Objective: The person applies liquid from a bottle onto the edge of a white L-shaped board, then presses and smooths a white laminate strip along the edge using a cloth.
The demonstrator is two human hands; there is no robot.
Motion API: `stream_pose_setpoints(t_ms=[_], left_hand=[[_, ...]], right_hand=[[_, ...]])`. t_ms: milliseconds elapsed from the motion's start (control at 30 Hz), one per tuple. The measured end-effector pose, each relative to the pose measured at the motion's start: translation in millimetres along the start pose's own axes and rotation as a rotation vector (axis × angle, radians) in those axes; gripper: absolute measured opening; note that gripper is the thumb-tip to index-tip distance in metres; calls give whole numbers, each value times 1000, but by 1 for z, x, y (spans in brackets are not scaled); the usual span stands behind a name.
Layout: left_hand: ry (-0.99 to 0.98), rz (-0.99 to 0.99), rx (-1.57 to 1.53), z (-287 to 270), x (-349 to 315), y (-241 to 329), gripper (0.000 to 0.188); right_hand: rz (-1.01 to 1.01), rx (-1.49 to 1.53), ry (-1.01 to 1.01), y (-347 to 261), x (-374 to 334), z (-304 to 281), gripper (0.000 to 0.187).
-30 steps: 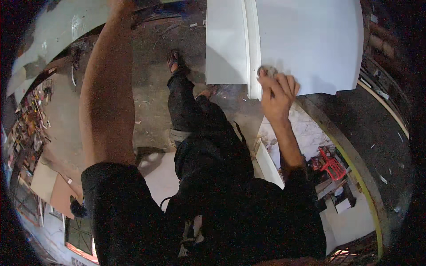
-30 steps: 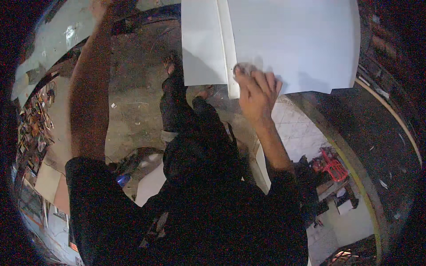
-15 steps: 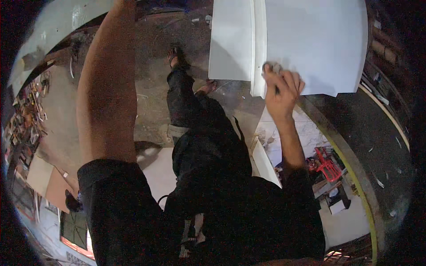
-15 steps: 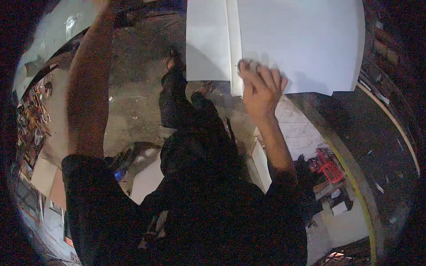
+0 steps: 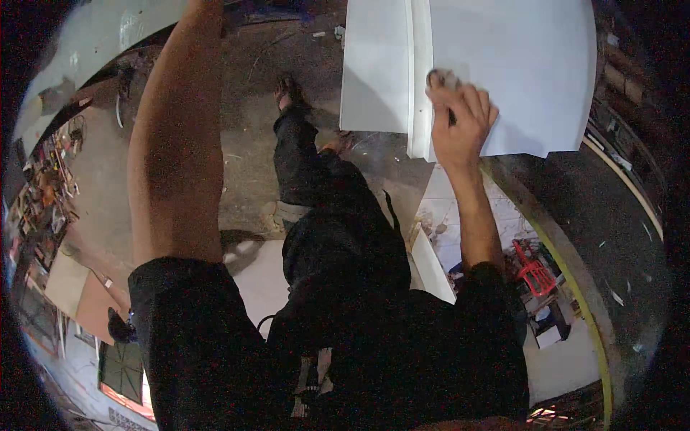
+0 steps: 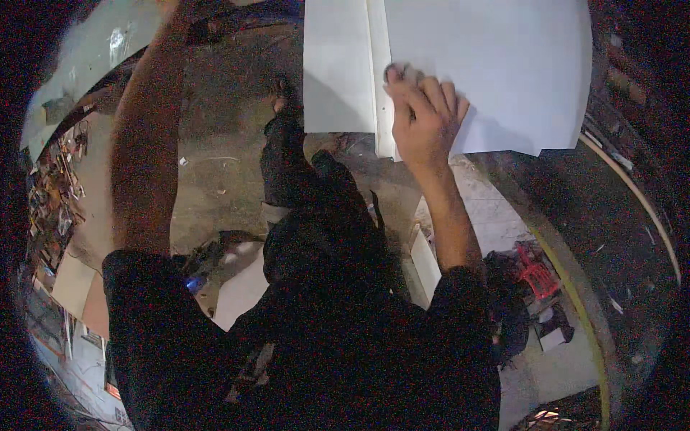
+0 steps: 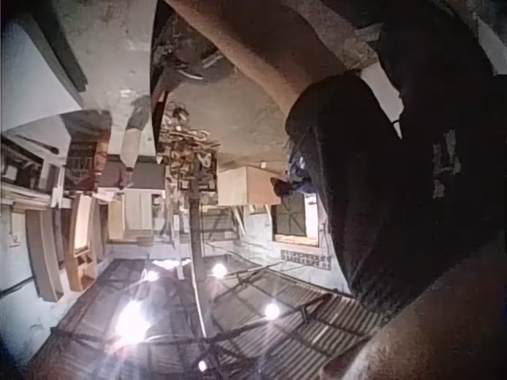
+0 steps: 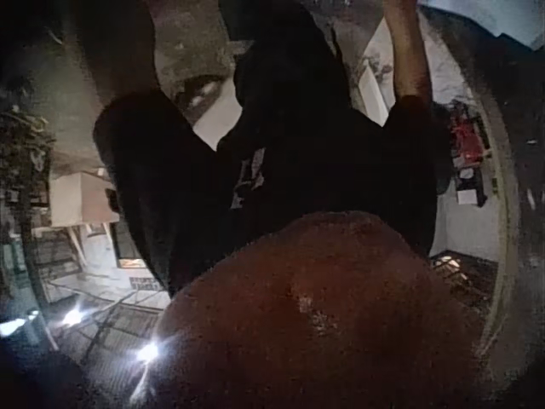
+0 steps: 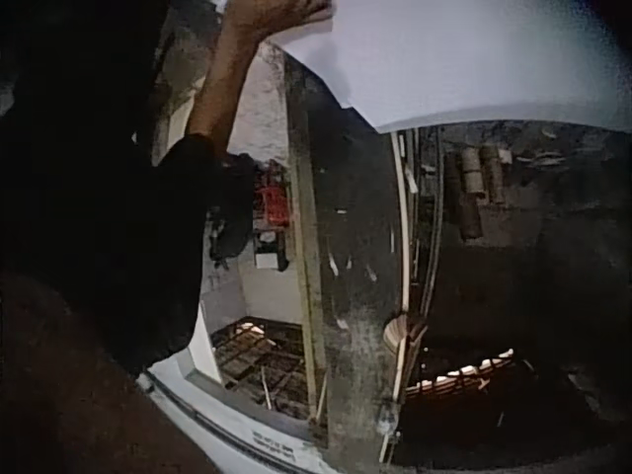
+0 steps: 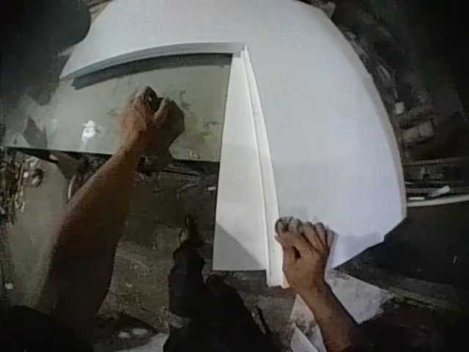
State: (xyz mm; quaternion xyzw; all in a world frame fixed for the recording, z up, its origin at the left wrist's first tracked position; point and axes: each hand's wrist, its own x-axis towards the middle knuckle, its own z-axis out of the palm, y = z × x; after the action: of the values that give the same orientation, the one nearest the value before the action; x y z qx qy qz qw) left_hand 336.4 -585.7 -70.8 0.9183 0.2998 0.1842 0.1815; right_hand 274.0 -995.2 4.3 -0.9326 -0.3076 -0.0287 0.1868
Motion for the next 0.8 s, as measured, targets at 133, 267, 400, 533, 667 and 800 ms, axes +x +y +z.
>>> stream_pose_setpoints(t_ms=[133, 267, 400, 533, 667, 800], left_hand=[[3, -16, 18, 2, -2, -1, 49], [44, -2, 43, 6, 2, -5, 50], [-20, -27, -15, -3, -2, 5, 52], [-19, -67, 19, -3, -2, 4, 50], [6, 1, -53, -1, -3, 3, 49], [-25, -24, -33, -2, -3, 0, 48]], right_hand=[[37, -20, -58, 2, -35, -5, 18], [-25, -21, 20, 6, 5, 6, 13], [14, -28, -20, 4, 9, 4, 11], [15, 2, -41, 7, -9, 2, 7], [-25, -17, 0, 6, 23, 6, 11], [-20, 5, -29, 7, 2, 5, 12]])
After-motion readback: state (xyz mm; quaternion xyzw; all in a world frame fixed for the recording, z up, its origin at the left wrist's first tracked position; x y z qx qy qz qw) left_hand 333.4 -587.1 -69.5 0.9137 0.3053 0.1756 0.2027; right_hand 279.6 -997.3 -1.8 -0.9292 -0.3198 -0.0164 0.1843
